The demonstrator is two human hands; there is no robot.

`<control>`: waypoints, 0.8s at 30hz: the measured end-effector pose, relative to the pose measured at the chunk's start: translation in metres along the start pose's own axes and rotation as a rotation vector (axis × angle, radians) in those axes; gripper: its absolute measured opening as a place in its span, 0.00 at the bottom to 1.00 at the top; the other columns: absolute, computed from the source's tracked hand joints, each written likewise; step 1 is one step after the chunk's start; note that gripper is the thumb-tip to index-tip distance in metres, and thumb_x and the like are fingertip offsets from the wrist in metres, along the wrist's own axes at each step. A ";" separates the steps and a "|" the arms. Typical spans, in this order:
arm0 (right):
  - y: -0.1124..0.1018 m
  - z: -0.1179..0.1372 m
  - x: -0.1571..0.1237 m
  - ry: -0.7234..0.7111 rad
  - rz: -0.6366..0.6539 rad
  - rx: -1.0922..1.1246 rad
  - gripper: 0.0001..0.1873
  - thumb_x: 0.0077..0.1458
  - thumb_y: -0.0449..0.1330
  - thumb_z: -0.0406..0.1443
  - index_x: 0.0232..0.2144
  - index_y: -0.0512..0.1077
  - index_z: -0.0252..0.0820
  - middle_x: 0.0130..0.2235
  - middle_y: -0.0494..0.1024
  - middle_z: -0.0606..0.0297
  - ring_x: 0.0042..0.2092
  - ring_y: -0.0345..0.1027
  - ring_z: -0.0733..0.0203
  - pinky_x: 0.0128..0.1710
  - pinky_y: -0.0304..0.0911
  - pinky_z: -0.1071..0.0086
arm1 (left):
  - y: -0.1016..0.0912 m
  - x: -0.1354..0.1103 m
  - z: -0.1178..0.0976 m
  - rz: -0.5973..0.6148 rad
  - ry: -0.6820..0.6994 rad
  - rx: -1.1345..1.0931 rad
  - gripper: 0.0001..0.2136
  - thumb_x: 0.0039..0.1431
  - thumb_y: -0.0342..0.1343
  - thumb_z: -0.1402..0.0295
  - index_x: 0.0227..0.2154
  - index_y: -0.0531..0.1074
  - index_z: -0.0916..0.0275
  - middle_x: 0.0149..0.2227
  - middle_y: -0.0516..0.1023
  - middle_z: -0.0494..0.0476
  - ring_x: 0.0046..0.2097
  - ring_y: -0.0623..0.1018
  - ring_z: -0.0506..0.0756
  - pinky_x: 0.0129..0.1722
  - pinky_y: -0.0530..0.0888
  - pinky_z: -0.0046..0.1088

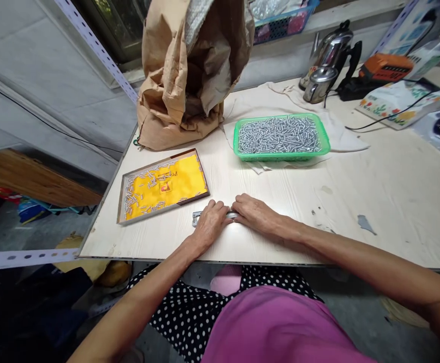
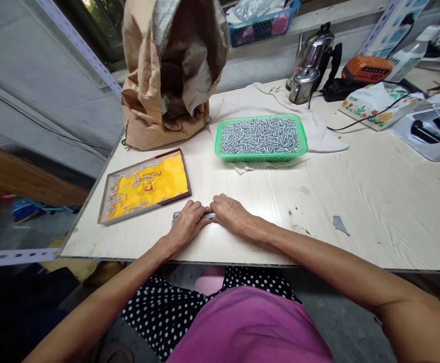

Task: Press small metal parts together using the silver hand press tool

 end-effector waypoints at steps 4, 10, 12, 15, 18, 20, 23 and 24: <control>-0.009 -0.008 0.001 -0.039 -0.029 -0.057 0.30 0.49 0.67 0.49 0.48 0.70 0.34 0.44 0.71 0.51 0.44 0.62 0.50 0.43 0.60 0.60 | 0.001 -0.022 -0.006 -0.208 -0.080 0.001 0.20 0.65 0.52 0.65 0.57 0.62 0.66 0.57 0.68 0.70 0.61 0.65 0.64 0.56 0.67 0.50; -0.006 -0.023 0.009 -0.074 -0.086 -0.049 0.14 0.62 0.56 0.40 0.45 0.73 0.37 0.41 0.73 0.54 0.42 0.63 0.54 0.41 0.57 0.63 | 0.021 -0.052 -0.036 -0.289 -0.033 -0.075 0.23 0.65 0.53 0.66 0.61 0.58 0.62 0.64 0.62 0.70 0.67 0.57 0.65 0.62 0.62 0.55; -0.007 -0.032 0.019 -0.041 -0.109 -0.058 0.10 0.61 0.56 0.34 0.41 0.75 0.38 0.39 0.74 0.56 0.42 0.64 0.54 0.40 0.56 0.64 | 0.023 -0.055 -0.041 -0.262 -0.028 -0.098 0.20 0.65 0.53 0.66 0.58 0.62 0.61 0.62 0.66 0.68 0.66 0.60 0.65 0.62 0.61 0.56; -0.012 -0.043 0.036 0.012 -0.123 -0.068 0.08 0.60 0.56 0.34 0.36 0.76 0.39 0.38 0.76 0.57 0.41 0.64 0.54 0.39 0.54 0.63 | 0.024 -0.057 -0.044 -0.217 -0.029 -0.130 0.16 0.64 0.54 0.65 0.54 0.66 0.62 0.59 0.69 0.66 0.65 0.63 0.65 0.63 0.60 0.56; -0.019 -0.034 0.047 0.067 -0.131 -0.112 0.08 0.60 0.56 0.34 0.36 0.76 0.39 0.39 0.76 0.57 0.42 0.63 0.53 0.38 0.52 0.63 | 0.022 -0.058 -0.044 -0.213 -0.039 -0.164 0.19 0.64 0.54 0.62 0.55 0.65 0.64 0.61 0.68 0.67 0.66 0.60 0.66 0.63 0.58 0.57; -0.019 -0.005 0.051 -0.008 -0.130 -0.115 0.08 0.60 0.57 0.34 0.37 0.76 0.40 0.39 0.76 0.58 0.42 0.62 0.54 0.37 0.51 0.63 | 0.022 -0.058 -0.044 -0.223 -0.042 -0.186 0.23 0.63 0.55 0.60 0.57 0.63 0.65 0.62 0.65 0.69 0.67 0.58 0.67 0.63 0.57 0.58; -0.006 0.063 0.053 -0.314 -0.067 -0.097 0.06 0.59 0.59 0.35 0.36 0.77 0.44 0.39 0.74 0.60 0.42 0.60 0.55 0.36 0.50 0.64 | 0.027 -0.058 -0.043 -0.208 -0.062 -0.238 0.26 0.62 0.56 0.59 0.59 0.63 0.65 0.59 0.68 0.70 0.63 0.65 0.68 0.61 0.62 0.56; 0.001 0.083 0.054 -0.406 -0.025 -0.109 0.05 0.58 0.60 0.36 0.34 0.77 0.45 0.38 0.74 0.61 0.42 0.60 0.55 0.35 0.50 0.64 | 0.030 -0.059 -0.041 -0.191 -0.079 -0.259 0.24 0.61 0.56 0.59 0.58 0.64 0.65 0.57 0.71 0.70 0.61 0.68 0.68 0.59 0.66 0.54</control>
Point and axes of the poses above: each hand's wrist, its own x-axis towards the middle knuckle, its own y-axis out of the palm, z = x × y, the point moved 9 cm from there along x, towards the middle knuckle
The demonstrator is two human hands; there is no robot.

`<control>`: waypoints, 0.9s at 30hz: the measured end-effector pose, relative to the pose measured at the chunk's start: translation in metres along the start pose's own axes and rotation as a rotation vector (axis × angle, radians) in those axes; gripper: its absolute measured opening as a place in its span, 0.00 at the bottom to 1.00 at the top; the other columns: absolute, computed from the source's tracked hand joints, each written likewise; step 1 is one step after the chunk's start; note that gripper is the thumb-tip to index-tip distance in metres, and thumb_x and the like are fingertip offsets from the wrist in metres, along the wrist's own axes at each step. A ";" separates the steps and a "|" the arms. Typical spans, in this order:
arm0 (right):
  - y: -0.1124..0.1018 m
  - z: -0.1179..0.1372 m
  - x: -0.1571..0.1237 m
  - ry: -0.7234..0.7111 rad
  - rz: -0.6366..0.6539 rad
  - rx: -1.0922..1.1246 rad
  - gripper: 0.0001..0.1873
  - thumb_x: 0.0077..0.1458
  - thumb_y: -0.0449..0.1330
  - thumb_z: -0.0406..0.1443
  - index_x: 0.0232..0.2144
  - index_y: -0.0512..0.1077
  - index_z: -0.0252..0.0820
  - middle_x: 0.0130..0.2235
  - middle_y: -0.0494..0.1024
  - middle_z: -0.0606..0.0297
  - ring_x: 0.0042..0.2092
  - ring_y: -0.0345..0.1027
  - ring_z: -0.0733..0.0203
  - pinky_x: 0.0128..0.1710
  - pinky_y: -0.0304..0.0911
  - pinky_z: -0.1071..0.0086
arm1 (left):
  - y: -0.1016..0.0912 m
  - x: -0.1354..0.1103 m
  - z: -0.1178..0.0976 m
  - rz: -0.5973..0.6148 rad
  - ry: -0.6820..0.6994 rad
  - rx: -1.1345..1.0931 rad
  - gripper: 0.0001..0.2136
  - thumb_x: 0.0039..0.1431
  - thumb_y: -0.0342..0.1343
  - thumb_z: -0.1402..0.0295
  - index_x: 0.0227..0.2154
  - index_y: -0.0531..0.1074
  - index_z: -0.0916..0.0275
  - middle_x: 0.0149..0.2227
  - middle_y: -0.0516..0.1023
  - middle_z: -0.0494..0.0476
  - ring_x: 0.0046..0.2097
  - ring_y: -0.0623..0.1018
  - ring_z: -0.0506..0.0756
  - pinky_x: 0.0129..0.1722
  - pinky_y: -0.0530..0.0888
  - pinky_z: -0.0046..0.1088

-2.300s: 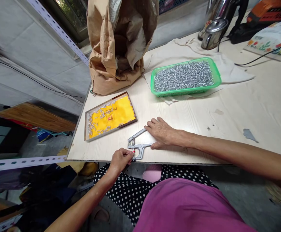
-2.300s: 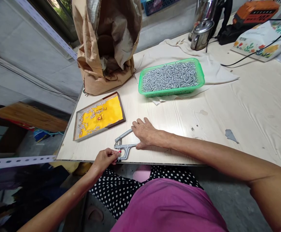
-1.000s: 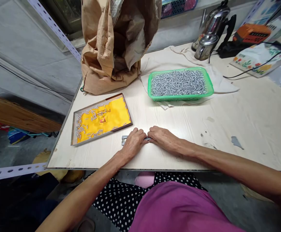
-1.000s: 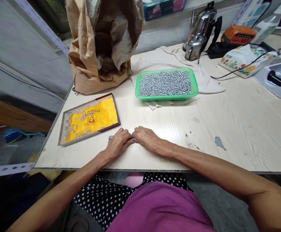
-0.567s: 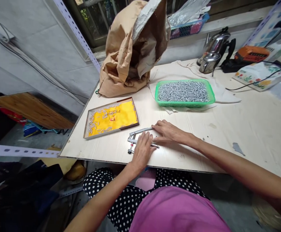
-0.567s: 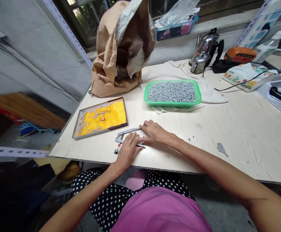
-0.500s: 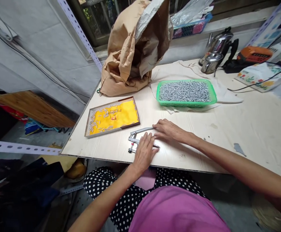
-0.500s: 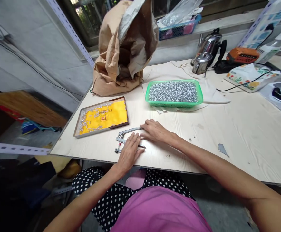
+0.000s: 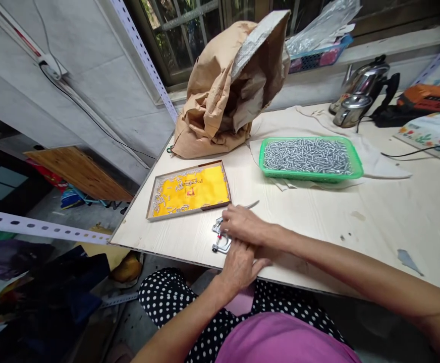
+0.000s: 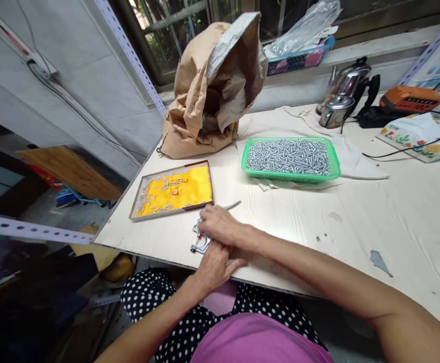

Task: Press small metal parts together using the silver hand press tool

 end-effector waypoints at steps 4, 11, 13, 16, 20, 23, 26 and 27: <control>0.021 0.040 0.022 -0.214 0.097 -0.054 0.08 0.58 0.60 0.34 0.27 0.76 0.42 0.37 0.72 0.60 0.41 0.58 0.55 0.34 0.49 0.64 | 0.010 -0.003 0.012 0.056 -0.108 -0.052 0.21 0.60 0.57 0.59 0.52 0.72 0.65 0.50 0.77 0.70 0.54 0.74 0.70 0.55 0.71 0.51; -0.006 0.057 0.040 -0.290 -0.146 0.141 0.07 0.62 0.56 0.33 0.32 0.73 0.42 0.33 0.73 0.65 0.37 0.62 0.60 0.37 0.56 0.65 | 0.014 -0.006 0.009 0.086 -0.097 -0.027 0.23 0.59 0.57 0.61 0.57 0.68 0.62 0.54 0.74 0.65 0.56 0.73 0.67 0.56 0.70 0.47; -0.048 0.040 0.034 -0.204 -0.341 0.197 0.08 0.63 0.54 0.34 0.34 0.72 0.40 0.33 0.74 0.63 0.36 0.64 0.61 0.36 0.58 0.66 | 0.000 -0.004 0.004 0.033 0.007 0.013 0.22 0.60 0.56 0.64 0.57 0.66 0.62 0.57 0.72 0.64 0.58 0.70 0.65 0.58 0.68 0.46; -0.122 -0.018 0.001 0.000 -0.622 0.208 0.10 0.65 0.51 0.35 0.35 0.71 0.40 0.35 0.74 0.60 0.37 0.66 0.61 0.37 0.61 0.67 | -0.050 0.003 0.012 -0.157 0.115 0.147 0.15 0.65 0.50 0.70 0.53 0.69 0.64 0.56 0.72 0.65 0.59 0.68 0.63 0.59 0.66 0.46; -0.185 -0.116 -0.068 0.313 -0.791 -0.093 0.13 0.64 0.53 0.42 0.33 0.70 0.41 0.34 0.73 0.60 0.34 0.67 0.58 0.35 0.63 0.63 | -0.128 0.026 0.077 -0.319 -0.119 0.351 0.12 0.66 0.47 0.74 0.44 0.75 0.63 0.40 0.77 0.62 0.44 0.73 0.58 0.45 0.73 0.38; -0.192 -0.176 -0.108 0.521 -0.741 -0.273 0.20 0.65 0.46 0.50 0.36 0.71 0.44 0.35 0.71 0.58 0.32 0.65 0.56 0.33 0.63 0.59 | -0.143 0.050 0.123 -0.108 -0.212 0.410 0.10 0.65 0.51 0.72 0.39 0.78 0.62 0.36 0.76 0.59 0.44 0.72 0.58 0.45 0.71 0.35; -0.179 -0.195 -0.124 0.601 -0.657 -0.335 0.25 0.65 0.43 0.52 0.47 0.70 0.45 0.39 0.71 0.53 0.31 0.64 0.54 0.31 0.62 0.58 | -0.133 0.068 0.148 0.142 -0.194 0.404 0.10 0.65 0.52 0.70 0.36 0.80 0.61 0.36 0.76 0.58 0.44 0.72 0.57 0.44 0.69 0.32; -0.172 -0.191 -0.124 0.607 -0.631 -0.325 0.25 0.65 0.44 0.51 0.50 0.69 0.43 0.40 0.71 0.51 0.32 0.65 0.53 0.32 0.62 0.57 | -0.129 0.073 0.152 0.201 -0.178 0.402 0.10 0.65 0.52 0.70 0.36 0.80 0.61 0.36 0.77 0.58 0.44 0.72 0.57 0.44 0.69 0.32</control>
Point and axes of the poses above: each hand's wrist, its own x-axis towards the middle knuckle, its own y-axis out of the palm, z = x × y, the point moved 9 cm from there along x, towards the middle knuckle
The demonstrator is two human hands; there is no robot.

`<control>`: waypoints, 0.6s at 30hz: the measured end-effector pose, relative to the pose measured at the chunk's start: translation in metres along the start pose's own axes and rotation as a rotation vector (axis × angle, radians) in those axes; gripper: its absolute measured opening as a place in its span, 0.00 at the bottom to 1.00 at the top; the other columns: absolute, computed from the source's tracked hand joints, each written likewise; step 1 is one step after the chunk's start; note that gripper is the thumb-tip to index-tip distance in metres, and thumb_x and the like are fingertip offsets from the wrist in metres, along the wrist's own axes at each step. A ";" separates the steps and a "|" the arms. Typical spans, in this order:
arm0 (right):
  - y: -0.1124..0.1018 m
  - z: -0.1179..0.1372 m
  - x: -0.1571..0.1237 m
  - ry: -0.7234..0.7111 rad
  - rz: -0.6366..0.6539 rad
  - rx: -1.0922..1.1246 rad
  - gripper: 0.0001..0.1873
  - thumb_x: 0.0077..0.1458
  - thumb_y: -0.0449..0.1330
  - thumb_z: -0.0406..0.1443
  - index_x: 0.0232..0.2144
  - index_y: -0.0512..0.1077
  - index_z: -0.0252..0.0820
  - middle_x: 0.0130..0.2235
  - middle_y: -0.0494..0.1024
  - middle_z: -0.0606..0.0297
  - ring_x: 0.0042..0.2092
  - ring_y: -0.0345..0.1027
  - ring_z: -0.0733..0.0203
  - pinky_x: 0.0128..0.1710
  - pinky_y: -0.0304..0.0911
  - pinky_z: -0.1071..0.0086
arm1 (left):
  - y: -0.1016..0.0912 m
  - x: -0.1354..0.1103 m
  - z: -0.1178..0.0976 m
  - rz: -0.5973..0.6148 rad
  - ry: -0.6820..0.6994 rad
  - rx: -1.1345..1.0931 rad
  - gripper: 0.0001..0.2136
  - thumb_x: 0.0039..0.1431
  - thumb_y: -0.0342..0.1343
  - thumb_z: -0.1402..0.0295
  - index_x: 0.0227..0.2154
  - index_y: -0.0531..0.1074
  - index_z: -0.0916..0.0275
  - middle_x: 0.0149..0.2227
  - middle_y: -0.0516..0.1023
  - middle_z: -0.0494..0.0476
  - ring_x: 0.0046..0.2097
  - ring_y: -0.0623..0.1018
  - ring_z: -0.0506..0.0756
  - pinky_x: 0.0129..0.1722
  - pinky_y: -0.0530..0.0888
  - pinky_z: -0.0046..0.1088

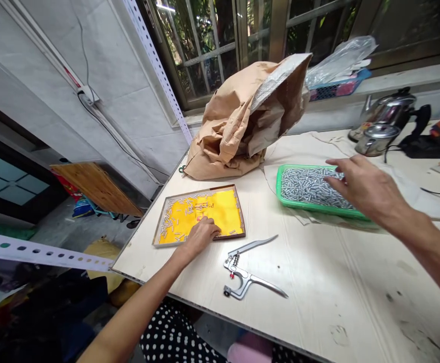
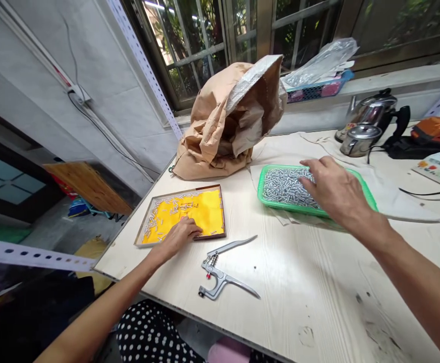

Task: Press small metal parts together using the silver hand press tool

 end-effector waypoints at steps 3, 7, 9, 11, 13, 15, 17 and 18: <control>0.013 0.035 -0.028 -0.038 0.114 0.097 0.22 0.66 0.45 0.46 0.51 0.68 0.41 0.41 0.73 0.52 0.34 0.68 0.52 0.35 0.65 0.57 | 0.006 0.013 -0.004 0.096 0.088 0.035 0.10 0.65 0.52 0.71 0.36 0.79 0.63 0.37 0.77 0.59 0.44 0.72 0.57 0.42 0.67 0.30; 0.037 0.110 -0.087 -0.155 0.371 0.376 0.16 0.67 0.46 0.39 0.45 0.71 0.40 0.40 0.75 0.57 0.37 0.71 0.58 0.37 0.67 0.63 | 0.007 0.020 -0.012 0.139 0.165 0.151 0.11 0.65 0.50 0.74 0.32 0.77 0.66 0.36 0.76 0.60 0.42 0.71 0.57 0.39 0.66 0.30; 0.051 0.140 -0.120 -0.173 0.555 0.451 0.15 0.67 0.46 0.36 0.42 0.72 0.40 0.38 0.75 0.58 0.37 0.72 0.59 0.36 0.66 0.66 | 0.008 0.018 -0.015 0.144 0.210 0.189 0.11 0.65 0.49 0.73 0.31 0.76 0.66 0.35 0.75 0.60 0.41 0.70 0.56 0.38 0.66 0.29; 0.061 0.161 -0.146 -0.179 0.703 0.467 0.13 0.66 0.48 0.35 0.38 0.73 0.40 0.37 0.74 0.59 0.35 0.71 0.60 0.34 0.65 0.67 | 0.009 0.014 -0.018 0.143 0.264 0.206 0.11 0.66 0.48 0.73 0.31 0.75 0.66 0.35 0.74 0.60 0.41 0.70 0.56 0.38 0.66 0.29; 0.068 0.174 -0.162 -0.176 0.779 0.452 0.10 0.64 0.51 0.33 0.35 0.72 0.39 0.37 0.74 0.59 0.34 0.70 0.61 0.32 0.63 0.68 | 0.012 0.011 -0.019 0.135 0.315 0.221 0.11 0.66 0.47 0.74 0.31 0.74 0.66 0.35 0.74 0.59 0.40 0.70 0.55 0.38 0.66 0.28; 0.074 0.180 -0.168 -0.171 0.793 0.419 0.07 0.62 0.54 0.31 0.35 0.72 0.39 0.37 0.74 0.60 0.34 0.70 0.61 0.31 0.60 0.69 | 0.013 0.010 -0.018 0.115 0.347 0.213 0.12 0.66 0.47 0.75 0.30 0.74 0.65 0.34 0.73 0.59 0.39 0.70 0.55 0.37 0.66 0.28; 0.080 0.184 -0.168 -0.177 0.781 0.370 0.06 0.60 0.54 0.30 0.35 0.72 0.39 0.37 0.74 0.60 0.34 0.69 0.61 0.31 0.59 0.69 | 0.008 0.011 -0.017 0.065 0.350 0.151 0.12 0.65 0.48 0.75 0.28 0.74 0.65 0.33 0.74 0.59 0.38 0.71 0.54 0.37 0.67 0.28; 0.084 0.186 -0.168 -0.186 0.777 0.346 0.06 0.60 0.54 0.29 0.34 0.71 0.39 0.37 0.74 0.60 0.33 0.69 0.61 0.30 0.58 0.69 | 0.001 0.012 -0.017 0.015 0.329 0.095 0.12 0.64 0.49 0.74 0.27 0.74 0.65 0.33 0.74 0.59 0.38 0.72 0.54 0.37 0.68 0.27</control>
Point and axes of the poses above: each hand's wrist, its own x-axis towards the middle knuckle, its own y-axis out of the palm, z = x × y, the point moved 9 cm from there along x, towards the middle knuckle
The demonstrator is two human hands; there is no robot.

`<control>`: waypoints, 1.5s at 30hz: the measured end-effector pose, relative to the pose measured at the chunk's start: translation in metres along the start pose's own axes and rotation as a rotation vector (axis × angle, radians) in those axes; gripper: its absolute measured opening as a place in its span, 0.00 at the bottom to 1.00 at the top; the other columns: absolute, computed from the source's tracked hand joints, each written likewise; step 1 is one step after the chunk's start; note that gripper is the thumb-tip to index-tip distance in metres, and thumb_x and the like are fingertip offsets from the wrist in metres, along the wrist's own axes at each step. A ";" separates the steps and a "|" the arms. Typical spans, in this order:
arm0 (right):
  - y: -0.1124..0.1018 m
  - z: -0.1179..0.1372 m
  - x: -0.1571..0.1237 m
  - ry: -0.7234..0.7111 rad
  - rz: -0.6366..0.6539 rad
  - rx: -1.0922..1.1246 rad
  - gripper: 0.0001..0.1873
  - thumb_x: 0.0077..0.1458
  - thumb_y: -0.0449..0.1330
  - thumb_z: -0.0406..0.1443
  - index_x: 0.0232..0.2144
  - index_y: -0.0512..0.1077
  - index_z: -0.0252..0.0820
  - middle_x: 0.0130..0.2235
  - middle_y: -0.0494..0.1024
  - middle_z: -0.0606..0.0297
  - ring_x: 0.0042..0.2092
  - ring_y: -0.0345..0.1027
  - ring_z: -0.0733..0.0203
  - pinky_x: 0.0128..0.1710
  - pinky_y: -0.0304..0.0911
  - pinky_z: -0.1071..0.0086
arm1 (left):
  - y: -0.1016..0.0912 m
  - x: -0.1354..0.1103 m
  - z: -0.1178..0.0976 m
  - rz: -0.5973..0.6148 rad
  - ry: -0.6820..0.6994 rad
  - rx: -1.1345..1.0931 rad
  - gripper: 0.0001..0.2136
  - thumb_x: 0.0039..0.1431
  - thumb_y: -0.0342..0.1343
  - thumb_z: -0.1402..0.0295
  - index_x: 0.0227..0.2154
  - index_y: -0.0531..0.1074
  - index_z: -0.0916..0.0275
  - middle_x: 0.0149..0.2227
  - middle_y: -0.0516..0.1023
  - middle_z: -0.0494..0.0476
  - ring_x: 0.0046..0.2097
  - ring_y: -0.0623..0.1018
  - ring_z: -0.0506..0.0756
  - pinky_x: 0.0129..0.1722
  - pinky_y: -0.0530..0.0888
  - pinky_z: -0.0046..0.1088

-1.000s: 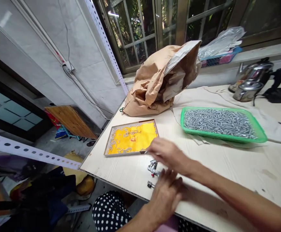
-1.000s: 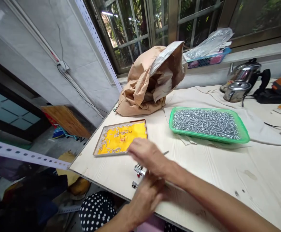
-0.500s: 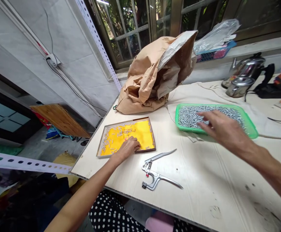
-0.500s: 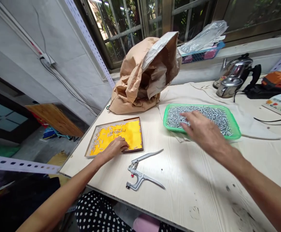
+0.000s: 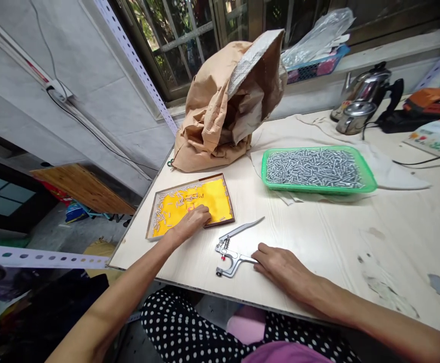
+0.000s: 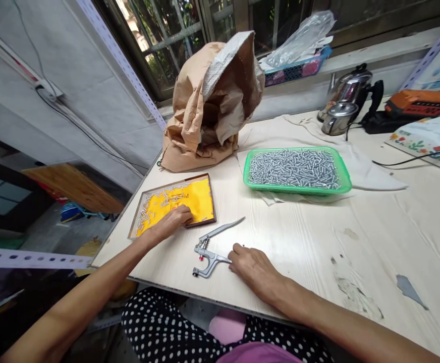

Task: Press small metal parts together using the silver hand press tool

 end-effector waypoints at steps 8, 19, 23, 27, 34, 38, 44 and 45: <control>0.017 0.001 0.010 -0.011 0.005 -0.077 0.10 0.61 0.49 0.26 0.36 0.69 0.39 0.37 0.74 0.60 0.31 0.64 0.63 0.28 0.54 0.68 | -0.017 -0.046 -0.027 -0.259 -0.476 -0.741 0.08 0.55 0.57 0.66 0.35 0.77 0.63 0.30 0.79 0.53 0.28 0.74 0.50 0.30 0.72 0.24; 0.013 0.006 0.009 -0.034 0.080 -0.079 0.12 0.62 0.46 0.26 0.39 0.69 0.37 0.39 0.74 0.56 0.35 0.67 0.58 0.32 0.59 0.66 | 0.064 -0.097 -0.057 -0.009 -0.938 -1.075 0.19 0.44 0.62 0.52 0.26 0.76 0.67 0.17 0.64 0.45 0.21 0.60 0.46 0.20 0.57 0.23; 0.013 0.006 0.009 -0.016 0.101 -0.088 0.12 0.63 0.46 0.26 0.39 0.69 0.37 0.39 0.74 0.56 0.35 0.67 0.58 0.32 0.58 0.66 | 0.064 -0.092 -0.058 0.097 -0.923 -1.042 0.17 0.44 0.62 0.55 0.26 0.75 0.67 0.17 0.63 0.44 0.20 0.59 0.46 0.20 0.55 0.24; 0.013 0.005 0.009 -0.025 0.078 -0.097 0.11 0.62 0.47 0.25 0.38 0.69 0.37 0.39 0.74 0.57 0.35 0.67 0.58 0.32 0.58 0.66 | 0.068 -0.089 -0.056 0.167 -0.936 -1.012 0.15 0.44 0.61 0.57 0.25 0.74 0.66 0.16 0.62 0.44 0.19 0.59 0.46 0.18 0.55 0.23; 0.016 0.004 0.008 -0.054 0.003 -0.078 0.11 0.61 0.47 0.25 0.37 0.68 0.38 0.38 0.73 0.59 0.34 0.66 0.59 0.31 0.57 0.67 | 0.079 -0.086 -0.055 0.308 -0.958 -1.043 0.15 0.43 0.64 0.56 0.23 0.71 0.65 0.13 0.64 0.44 0.17 0.61 0.46 0.18 0.58 0.22; 0.013 0.004 0.009 -0.046 0.020 -0.072 0.12 0.61 0.47 0.25 0.36 0.69 0.38 0.38 0.74 0.58 0.33 0.65 0.60 0.30 0.56 0.67 | 0.078 -0.087 -0.058 0.396 -0.987 -1.079 0.16 0.40 0.66 0.56 0.23 0.72 0.64 0.14 0.65 0.44 0.17 0.63 0.46 0.19 0.62 0.22; 0.012 0.007 0.009 -0.051 0.001 -0.065 0.12 0.61 0.47 0.25 0.37 0.69 0.38 0.38 0.74 0.58 0.32 0.64 0.60 0.30 0.57 0.67 | 0.078 -0.087 -0.062 0.462 -0.989 -1.099 0.16 0.39 0.68 0.57 0.23 0.72 0.64 0.14 0.65 0.43 0.18 0.65 0.46 0.20 0.65 0.23; 0.012 0.007 0.008 -0.047 0.003 -0.063 0.12 0.61 0.47 0.25 0.37 0.69 0.38 0.38 0.74 0.58 0.32 0.65 0.60 0.30 0.58 0.67 | 0.078 -0.087 -0.062 0.462 -0.987 -1.097 0.16 0.39 0.67 0.57 0.23 0.72 0.64 0.14 0.66 0.44 0.18 0.65 0.46 0.20 0.66 0.23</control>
Point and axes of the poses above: each hand's wrist, its own x-axis towards the middle knuckle, its own y-axis out of the palm, z = x × y, the point moved 9 cm from there along x, towards the middle knuckle
